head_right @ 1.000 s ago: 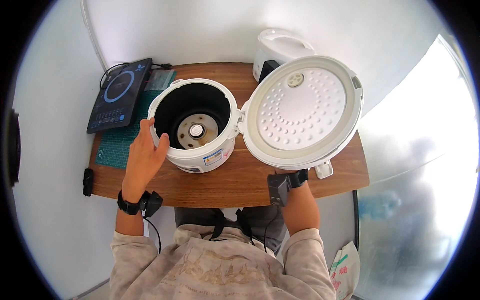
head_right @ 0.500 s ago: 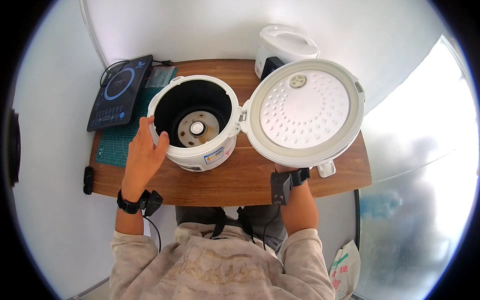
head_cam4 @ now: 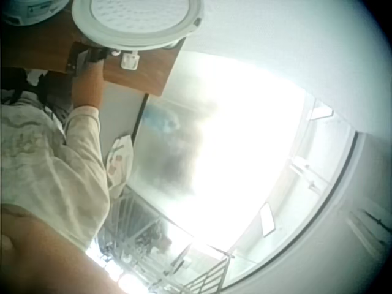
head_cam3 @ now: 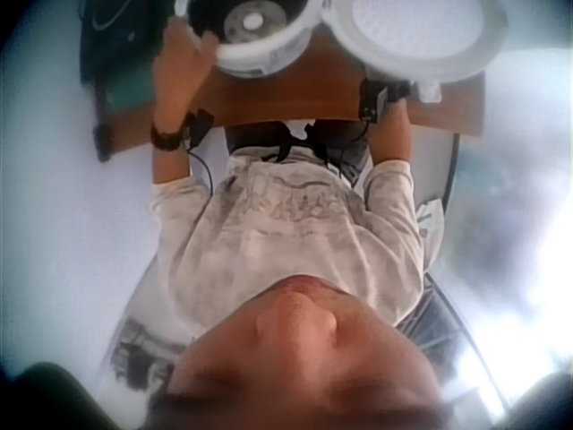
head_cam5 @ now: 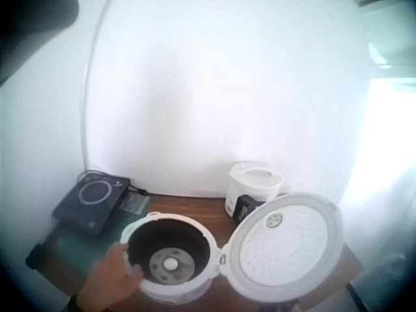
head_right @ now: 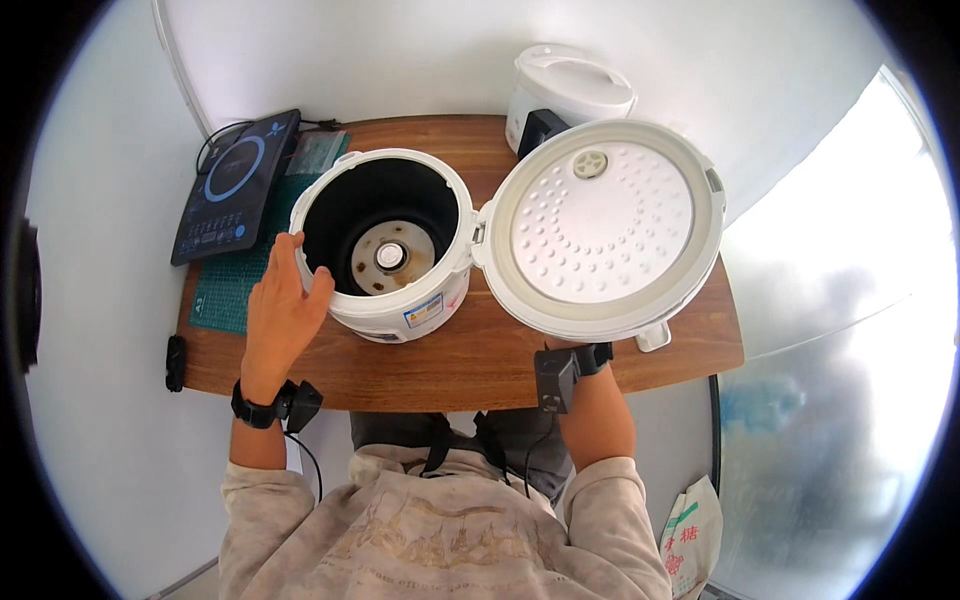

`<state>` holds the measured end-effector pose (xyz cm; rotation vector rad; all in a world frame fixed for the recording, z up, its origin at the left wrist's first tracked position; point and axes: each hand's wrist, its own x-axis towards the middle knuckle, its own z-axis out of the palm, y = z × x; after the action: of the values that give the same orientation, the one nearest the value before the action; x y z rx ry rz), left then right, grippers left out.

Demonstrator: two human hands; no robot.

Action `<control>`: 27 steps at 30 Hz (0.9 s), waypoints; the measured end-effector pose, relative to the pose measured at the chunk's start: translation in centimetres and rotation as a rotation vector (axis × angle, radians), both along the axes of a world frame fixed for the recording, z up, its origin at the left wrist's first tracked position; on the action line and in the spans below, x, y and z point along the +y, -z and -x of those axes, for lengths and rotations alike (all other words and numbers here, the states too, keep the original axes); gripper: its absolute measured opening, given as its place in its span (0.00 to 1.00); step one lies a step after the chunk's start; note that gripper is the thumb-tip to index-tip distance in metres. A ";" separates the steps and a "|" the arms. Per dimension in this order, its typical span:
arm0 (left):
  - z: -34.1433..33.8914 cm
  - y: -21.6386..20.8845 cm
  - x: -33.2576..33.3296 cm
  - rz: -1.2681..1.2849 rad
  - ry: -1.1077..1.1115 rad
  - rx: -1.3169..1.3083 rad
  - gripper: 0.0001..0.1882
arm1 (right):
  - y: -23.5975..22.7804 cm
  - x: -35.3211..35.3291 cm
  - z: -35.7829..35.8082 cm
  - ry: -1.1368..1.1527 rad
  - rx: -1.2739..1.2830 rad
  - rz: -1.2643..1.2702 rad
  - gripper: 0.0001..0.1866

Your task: The person uses a screwdriver to fasten screws into a white plastic lid, then places the lid onto a white rice cooker and secures it.

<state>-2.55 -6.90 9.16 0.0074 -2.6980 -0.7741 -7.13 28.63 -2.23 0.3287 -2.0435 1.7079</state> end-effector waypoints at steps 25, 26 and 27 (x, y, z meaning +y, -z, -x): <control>-0.4 0.8 0.5 0.010 -0.004 0.102 0.26 | -9.5 -5.3 1.7 -0.072 0.115 0.088 0.10; -0.5 0.8 0.5 0.009 -0.005 0.096 0.27 | -11.0 -6.1 1.9 -0.046 0.132 0.104 0.09; -0.5 0.8 0.5 0.007 -0.004 0.091 0.28 | -12.4 -6.9 2.1 -0.020 0.150 0.117 0.09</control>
<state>-2.09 -6.37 8.37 -0.0238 -2.6134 -0.7460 -9.18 21.73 10.19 0.4270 -1.8316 1.7508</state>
